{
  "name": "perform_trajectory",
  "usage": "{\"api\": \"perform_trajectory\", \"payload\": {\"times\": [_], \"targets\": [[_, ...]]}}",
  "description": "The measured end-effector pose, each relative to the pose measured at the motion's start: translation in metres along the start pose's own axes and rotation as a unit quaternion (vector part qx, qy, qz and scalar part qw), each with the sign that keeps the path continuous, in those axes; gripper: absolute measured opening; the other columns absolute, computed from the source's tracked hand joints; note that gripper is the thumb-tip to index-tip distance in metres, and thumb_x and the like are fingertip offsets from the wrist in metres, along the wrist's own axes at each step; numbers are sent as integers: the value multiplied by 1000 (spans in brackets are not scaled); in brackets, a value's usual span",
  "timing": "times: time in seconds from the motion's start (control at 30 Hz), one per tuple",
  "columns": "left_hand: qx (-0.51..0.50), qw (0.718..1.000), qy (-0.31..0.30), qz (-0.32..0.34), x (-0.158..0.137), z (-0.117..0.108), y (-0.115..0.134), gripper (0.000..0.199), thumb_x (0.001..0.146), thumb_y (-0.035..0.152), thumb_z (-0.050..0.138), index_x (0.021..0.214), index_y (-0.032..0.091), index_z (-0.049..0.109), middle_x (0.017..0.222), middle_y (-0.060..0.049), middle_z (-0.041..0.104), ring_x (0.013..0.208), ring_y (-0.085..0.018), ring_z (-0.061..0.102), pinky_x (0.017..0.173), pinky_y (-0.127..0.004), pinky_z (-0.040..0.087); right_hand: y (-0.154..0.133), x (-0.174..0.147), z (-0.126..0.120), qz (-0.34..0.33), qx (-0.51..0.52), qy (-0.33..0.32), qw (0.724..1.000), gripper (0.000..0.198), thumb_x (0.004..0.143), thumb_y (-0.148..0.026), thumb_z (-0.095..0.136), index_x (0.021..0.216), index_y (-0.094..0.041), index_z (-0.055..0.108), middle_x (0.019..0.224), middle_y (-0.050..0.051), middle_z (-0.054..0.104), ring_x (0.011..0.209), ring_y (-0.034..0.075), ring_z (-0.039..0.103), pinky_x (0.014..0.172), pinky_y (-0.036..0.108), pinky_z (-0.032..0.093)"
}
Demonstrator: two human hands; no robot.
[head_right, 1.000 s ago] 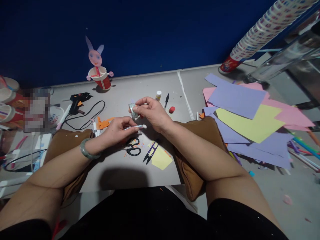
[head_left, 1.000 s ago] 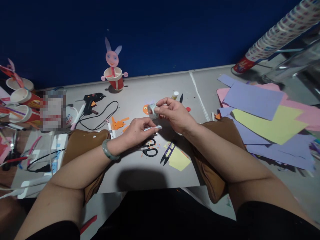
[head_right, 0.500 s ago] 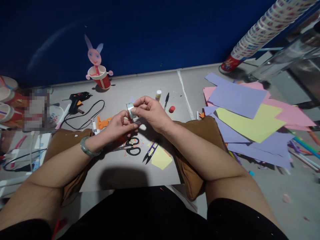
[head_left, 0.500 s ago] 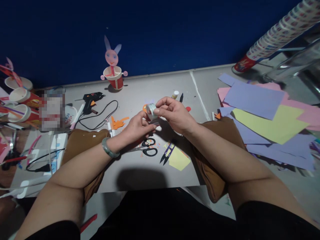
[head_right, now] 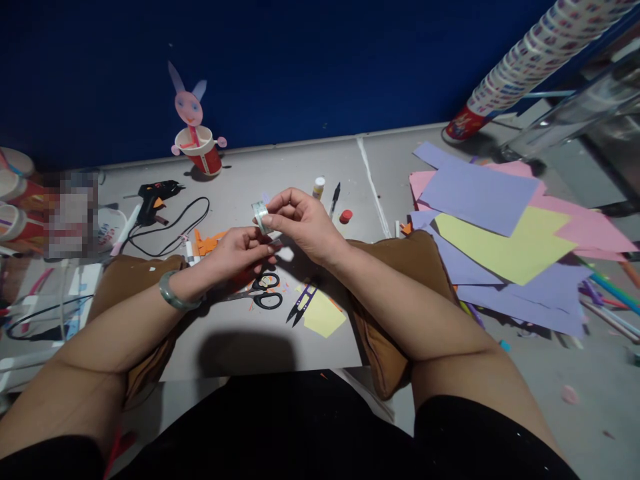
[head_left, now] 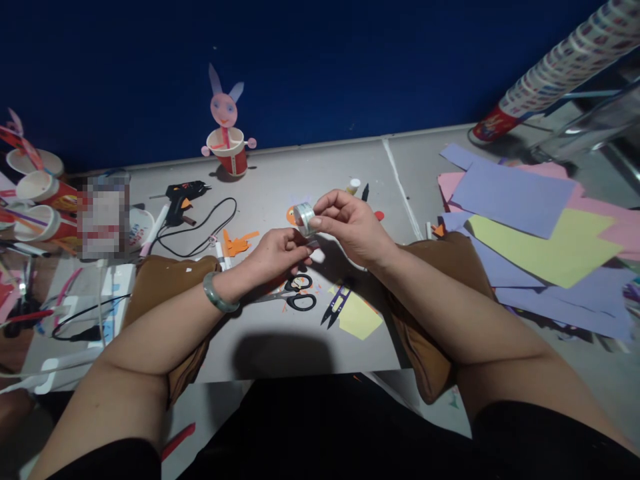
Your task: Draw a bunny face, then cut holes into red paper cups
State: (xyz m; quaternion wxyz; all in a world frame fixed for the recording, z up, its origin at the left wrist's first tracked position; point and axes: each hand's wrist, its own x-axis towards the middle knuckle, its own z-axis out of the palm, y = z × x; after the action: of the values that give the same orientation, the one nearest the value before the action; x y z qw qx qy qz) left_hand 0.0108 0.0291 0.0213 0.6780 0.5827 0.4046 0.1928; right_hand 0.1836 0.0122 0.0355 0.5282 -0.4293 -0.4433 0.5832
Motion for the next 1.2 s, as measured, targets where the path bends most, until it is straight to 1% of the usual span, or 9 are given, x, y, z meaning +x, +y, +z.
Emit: {"api": "perform_trajectory", "payload": {"times": [0.13, 0.27, 0.43, 0.57, 0.63, 0.77, 0.87, 1.0, 1.2], "targets": [[5, 1000, -3, 1, 0, 0, 0, 15, 85, 26, 68, 88, 13, 61, 69, -2, 67, 43, -4, 53, 42, -17, 41, -1, -1, 1, -3, 2, -12, 1000, 39, 65, -40, 87, 84, -21, 58, 68, -5, 60, 67, 11, 59, 66, 27, 48], [11, 1000, 13, 21, 3, -2, -3, 15, 85, 26, 67, 87, 13, 60, 66, -1, 66, 41, -4, 51, 41, -18, 40, -2, -2, 1, -9, 7, -24, 1000, 39, 65, -40, 87, 84, -21, 58, 68, -6, 60, 65, 10, 57, 65, 25, 46], [37, 996, 58, 55, 5, -6, 0, 8, 86, 20, 62, 82, 16, 56, 49, 6, 53, 40, -6, 49, 42, -18, 37, -1, -3, -1, -10, -2, -19, 1000, 43, 65, -44, 87, 84, -22, 56, 71, -4, 61, 68, 11, 59, 67, 26, 47], [33, 990, 118, 72, 2, -6, 8, 7, 86, 16, 57, 80, 18, 53, 54, 6, 56, 41, -6, 50, 42, -18, 38, -3, -6, 1, -27, -11, -30, 999, 43, 66, -44, 87, 84, -23, 54, 73, -3, 61, 70, 13, 61, 67, 27, 47], [27, 986, 137, 86, 0, -5, 10, 8, 87, 17, 56, 80, 19, 52, 56, 6, 58, 41, -5, 50, 42, -18, 38, -5, -9, 3, -44, -17, -30, 998, 44, 65, -44, 87, 82, -23, 53, 75, -4, 60, 70, 12, 60, 67, 28, 47], [28, 977, 170, 126, -1, -6, 10, 14, 91, 29, 59, 84, 19, 53, 64, 4, 63, 44, -4, 51, 43, -17, 38, -8, -15, 7, -70, -31, -21, 997, 47, 64, -46, 88, 80, -24, 50, 75, -4, 55, 64, 10, 54, 62, 27, 45], [22, 970, 197, 140, 2, -11, 10, 20, 91, 36, 62, 86, 19, 52, 68, 3, 65, 44, -4, 50, 42, -18, 36, -9, -18, 9, -81, -29, -25, 996, 47, 67, -47, 86, 79, -24, 47, 71, -5, 54, 60, 10, 52, 59, 27, 43], [-9, 969, 194, 154, 4, -17, 14, 20, 91, 34, 62, 87, 19, 50, 69, 3, 64, 45, -4, 49, 43, -18, 36, -8, -19, 9, -79, -35, -19, 996, 46, 70, -49, 84, 80, -24, 47, 70, -5, 54, 60, 11, 55, 58, 27, 43], [-72, 978, 150, 124, 2, -16, 19, 15, 90, 27, 61, 92, 19, 49, 70, 4, 62, 48, -4, 47, 44, -18, 32, -7, -15, 6, -67, -50, -5, 996, 43, 70, -50, 83, 83, -25, 49, 72, -4, 55, 61, 12, 56, 59, 28, 45]]}}
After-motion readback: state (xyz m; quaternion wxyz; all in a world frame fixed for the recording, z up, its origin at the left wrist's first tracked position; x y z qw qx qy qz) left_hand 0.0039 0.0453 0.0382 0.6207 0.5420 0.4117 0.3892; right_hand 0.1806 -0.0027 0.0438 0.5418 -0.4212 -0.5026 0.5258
